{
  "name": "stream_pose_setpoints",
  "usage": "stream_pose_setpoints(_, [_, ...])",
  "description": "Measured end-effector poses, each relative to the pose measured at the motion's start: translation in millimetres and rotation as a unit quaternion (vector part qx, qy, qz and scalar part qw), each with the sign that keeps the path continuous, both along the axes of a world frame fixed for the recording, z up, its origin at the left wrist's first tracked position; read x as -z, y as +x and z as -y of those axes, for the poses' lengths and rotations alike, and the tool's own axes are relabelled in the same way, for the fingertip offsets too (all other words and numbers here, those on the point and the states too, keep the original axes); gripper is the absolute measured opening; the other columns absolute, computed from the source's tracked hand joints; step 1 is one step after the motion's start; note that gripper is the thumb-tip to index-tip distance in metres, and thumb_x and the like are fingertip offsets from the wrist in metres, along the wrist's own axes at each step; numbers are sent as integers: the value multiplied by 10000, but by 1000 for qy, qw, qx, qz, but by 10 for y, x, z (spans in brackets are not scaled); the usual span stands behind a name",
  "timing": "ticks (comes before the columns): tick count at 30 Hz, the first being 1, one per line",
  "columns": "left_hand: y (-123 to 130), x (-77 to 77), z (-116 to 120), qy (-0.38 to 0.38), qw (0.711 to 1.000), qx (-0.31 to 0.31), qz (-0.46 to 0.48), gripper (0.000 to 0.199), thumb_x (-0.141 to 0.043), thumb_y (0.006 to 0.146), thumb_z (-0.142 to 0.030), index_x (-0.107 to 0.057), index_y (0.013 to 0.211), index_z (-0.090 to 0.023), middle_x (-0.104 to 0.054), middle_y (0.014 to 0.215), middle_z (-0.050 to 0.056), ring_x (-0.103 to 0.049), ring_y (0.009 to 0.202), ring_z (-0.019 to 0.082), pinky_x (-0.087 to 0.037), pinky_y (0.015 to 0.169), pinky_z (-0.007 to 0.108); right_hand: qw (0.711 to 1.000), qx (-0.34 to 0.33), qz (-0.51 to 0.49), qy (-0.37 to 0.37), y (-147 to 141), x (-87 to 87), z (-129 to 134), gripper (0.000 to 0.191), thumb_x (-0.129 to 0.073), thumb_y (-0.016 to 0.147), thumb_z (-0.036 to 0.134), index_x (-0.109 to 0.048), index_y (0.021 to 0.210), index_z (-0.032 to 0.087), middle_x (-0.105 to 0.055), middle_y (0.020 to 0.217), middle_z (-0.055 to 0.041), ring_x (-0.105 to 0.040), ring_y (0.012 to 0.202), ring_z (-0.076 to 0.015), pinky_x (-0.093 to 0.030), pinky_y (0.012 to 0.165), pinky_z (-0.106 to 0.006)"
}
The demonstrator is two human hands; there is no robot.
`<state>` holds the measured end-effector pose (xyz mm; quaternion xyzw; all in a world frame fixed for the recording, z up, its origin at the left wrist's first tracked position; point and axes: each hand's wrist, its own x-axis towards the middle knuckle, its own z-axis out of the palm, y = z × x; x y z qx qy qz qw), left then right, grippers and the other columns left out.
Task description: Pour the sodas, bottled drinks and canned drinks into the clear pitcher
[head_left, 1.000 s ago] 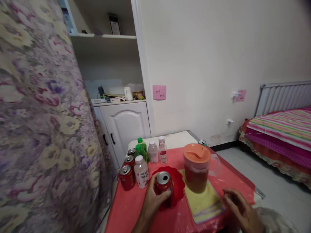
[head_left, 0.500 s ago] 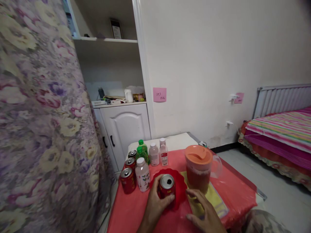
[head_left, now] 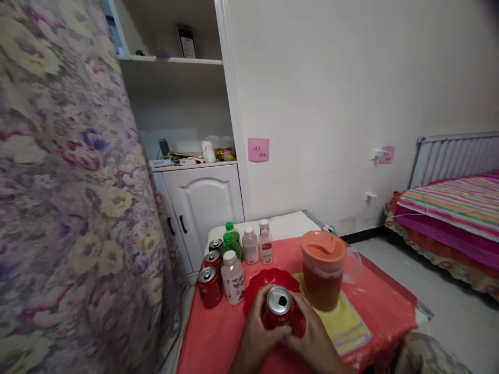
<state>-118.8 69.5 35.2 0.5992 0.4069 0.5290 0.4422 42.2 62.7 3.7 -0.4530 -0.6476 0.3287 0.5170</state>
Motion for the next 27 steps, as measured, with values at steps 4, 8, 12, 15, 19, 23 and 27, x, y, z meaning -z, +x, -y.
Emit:
stream_pose_setpoints(4, [-1, -40, 61, -5, 1000, 23, 6, 863, -923, 467, -501, -595, 1212, -216, -694, 1230, 120, -596, 1208, 383, -418, 1095, 492, 1000, 8, -3, 1, -19, 44, 34, 689, -781, 627, 316, -605, 1283, 196, -652, 1342, -147, -573, 1274, -382, -443, 1095, -508])
stream_pose_setpoints(8, [11, -78, 108, -13, 999, 38, 15, 863, -948, 432, -451, -617, 1200, -239, -699, 1221, 95, -591, 1214, 383, -433, 1086, 482, 999, 8, -14, 28, -9, 31, 74, 666, -805, 617, 341, -636, 1253, 236, -684, 1297, -115, -606, 1233, -380, -490, 1056, -474])
stream_pose_setpoints(12, [15, -61, 138, -9, 998, 52, 16, 898, -958, 416, -472, -622, 1218, -247, -691, 1246, 100, -581, 1230, 395, -409, 1108, 514, 999, 0, -19, 36, 29, -22, 128, 670, -824, 615, 415, -646, 1234, 232, -698, 1266, -129, -625, 1197, -388, -503, 1034, -484])
stream_pose_setpoints(15, [6, -15, 158, -14, 998, 61, -2, 995, -957, 381, -532, -605, 1264, -236, -652, 1337, 143, -526, 1305, 432, -344, 1156, 564, 1000, -9, -19, 16, 64, -66, 176, 699, -838, 598, 431, -642, 1232, 213, -700, 1253, -144, -629, 1183, -388, -499, 1034, -485])
stream_pose_setpoints(19, [-32, 65, 136, -21, 997, 80, -8, 1155, -930, 374, -612, -525, 1389, -237, -589, 1433, 181, -480, 1365, 434, -329, 1175, 566, 1000, 3, -10, -21, 165, -115, 236, 743, -851, 538, 306, -640, 1242, 199, -692, 1277, -148, -602, 1225, -392, -455, 1081, -504])
stream_pose_setpoints(23, [-116, 121, 26, -8, 999, 49, -13, 902, -807, 587, -684, -577, 1330, -228, -684, 1288, 178, -617, 1219, 384, -464, 1062, 518, 999, 31, -6, -15, 404, -137, 305, 764, -827, 525, 266, -648, 1266, 211, -688, 1305, -139, -592, 1249, -406, -457, 1081, -524])
stream_pose_setpoints(27, [-229, 162, -115, -22, 997, -58, -51, 591, -751, 711, -613, -677, 1126, -199, -754, 987, 116, -711, 953, 297, -551, 892, 421, 999, 43, -4, -6, 749, -153, 422, 739, -830, 547, 297, -667, 1266, 245, -701, 1303, -109, -615, 1229, -403, -497, 1046, -504])
